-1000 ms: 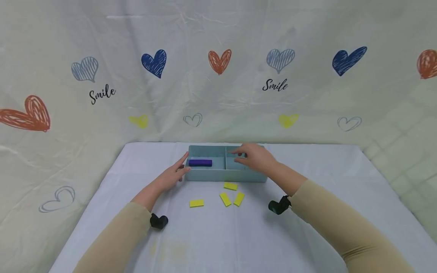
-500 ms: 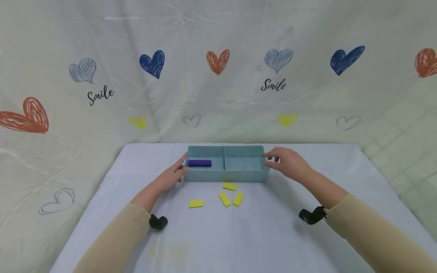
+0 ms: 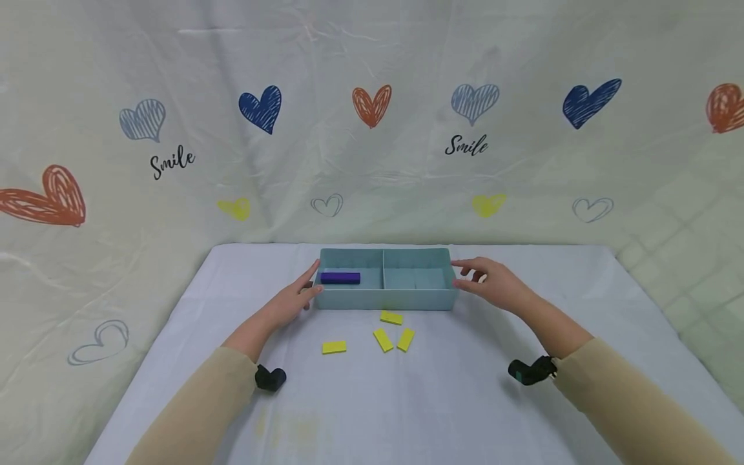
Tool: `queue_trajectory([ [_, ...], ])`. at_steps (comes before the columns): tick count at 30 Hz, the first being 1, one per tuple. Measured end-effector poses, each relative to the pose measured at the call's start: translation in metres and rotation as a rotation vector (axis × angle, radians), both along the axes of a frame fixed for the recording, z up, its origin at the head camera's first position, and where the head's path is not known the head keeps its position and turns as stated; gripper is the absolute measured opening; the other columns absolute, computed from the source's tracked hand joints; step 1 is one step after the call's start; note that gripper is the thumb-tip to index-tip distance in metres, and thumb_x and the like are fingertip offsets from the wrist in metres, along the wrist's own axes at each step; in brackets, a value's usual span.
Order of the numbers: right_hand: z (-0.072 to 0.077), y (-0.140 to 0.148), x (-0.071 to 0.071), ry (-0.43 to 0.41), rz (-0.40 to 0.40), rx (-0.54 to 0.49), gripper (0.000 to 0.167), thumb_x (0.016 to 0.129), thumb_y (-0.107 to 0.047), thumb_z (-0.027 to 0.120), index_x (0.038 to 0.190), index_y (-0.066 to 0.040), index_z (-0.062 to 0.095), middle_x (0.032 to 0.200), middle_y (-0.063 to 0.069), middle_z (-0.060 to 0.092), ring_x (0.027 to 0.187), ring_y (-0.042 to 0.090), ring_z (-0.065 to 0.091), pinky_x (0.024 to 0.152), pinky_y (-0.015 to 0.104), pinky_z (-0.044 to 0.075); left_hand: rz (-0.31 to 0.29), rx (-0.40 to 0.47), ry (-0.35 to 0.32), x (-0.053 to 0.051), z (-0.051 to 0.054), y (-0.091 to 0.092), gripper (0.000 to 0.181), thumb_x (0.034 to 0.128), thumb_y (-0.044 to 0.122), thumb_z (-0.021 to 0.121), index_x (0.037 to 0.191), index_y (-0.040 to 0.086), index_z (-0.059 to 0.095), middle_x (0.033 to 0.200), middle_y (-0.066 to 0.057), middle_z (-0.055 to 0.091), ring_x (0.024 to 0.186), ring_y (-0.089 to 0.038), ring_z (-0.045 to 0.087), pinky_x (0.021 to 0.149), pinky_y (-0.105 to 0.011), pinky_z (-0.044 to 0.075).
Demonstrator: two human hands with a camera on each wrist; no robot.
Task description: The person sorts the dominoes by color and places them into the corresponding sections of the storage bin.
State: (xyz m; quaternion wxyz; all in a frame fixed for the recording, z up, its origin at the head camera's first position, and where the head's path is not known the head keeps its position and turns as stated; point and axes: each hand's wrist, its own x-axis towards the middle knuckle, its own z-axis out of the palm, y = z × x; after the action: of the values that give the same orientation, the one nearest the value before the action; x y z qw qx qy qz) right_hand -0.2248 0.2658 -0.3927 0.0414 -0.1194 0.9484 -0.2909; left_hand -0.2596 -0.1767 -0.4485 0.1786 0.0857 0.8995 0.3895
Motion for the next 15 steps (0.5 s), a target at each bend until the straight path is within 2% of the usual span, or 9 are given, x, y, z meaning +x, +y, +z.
queue_trajectory([
  [6, -0.019, 0.008, -0.006, -0.114, -0.035, -0.069, 0.07, 0.097, -0.045, 0.062, 0.155, -0.02, 0.035, 0.128, 0.014, 0.056, 0.113, 0.031, 0.052, 0.083, 0.041, 0.047, 0.006, -0.001, -0.006, 0.0, 0.001, 0.001, 0.066, 0.101, 0.057, 0.042, 0.154, 0.054, 0.003, 0.155, -0.014, 0.035, 0.105, -0.027, 0.058, 0.097, -0.057, 0.039],
  [15, -0.04, 0.014, -0.011, -0.153, -0.006, -0.154, 0.069, 0.101, -0.043, 0.055, 0.159, -0.024, 0.024, 0.135, 0.019, 0.052, 0.115, 0.033, 0.053, 0.084, 0.04, 0.046, 0.01, 0.001, -0.009, 0.0, 0.0, 0.001, 0.066, 0.1013, 0.057, 0.041, 0.154, 0.054, 0.003, 0.155, -0.014, 0.034, 0.105, -0.027, 0.057, 0.096, -0.056, 0.04],
])
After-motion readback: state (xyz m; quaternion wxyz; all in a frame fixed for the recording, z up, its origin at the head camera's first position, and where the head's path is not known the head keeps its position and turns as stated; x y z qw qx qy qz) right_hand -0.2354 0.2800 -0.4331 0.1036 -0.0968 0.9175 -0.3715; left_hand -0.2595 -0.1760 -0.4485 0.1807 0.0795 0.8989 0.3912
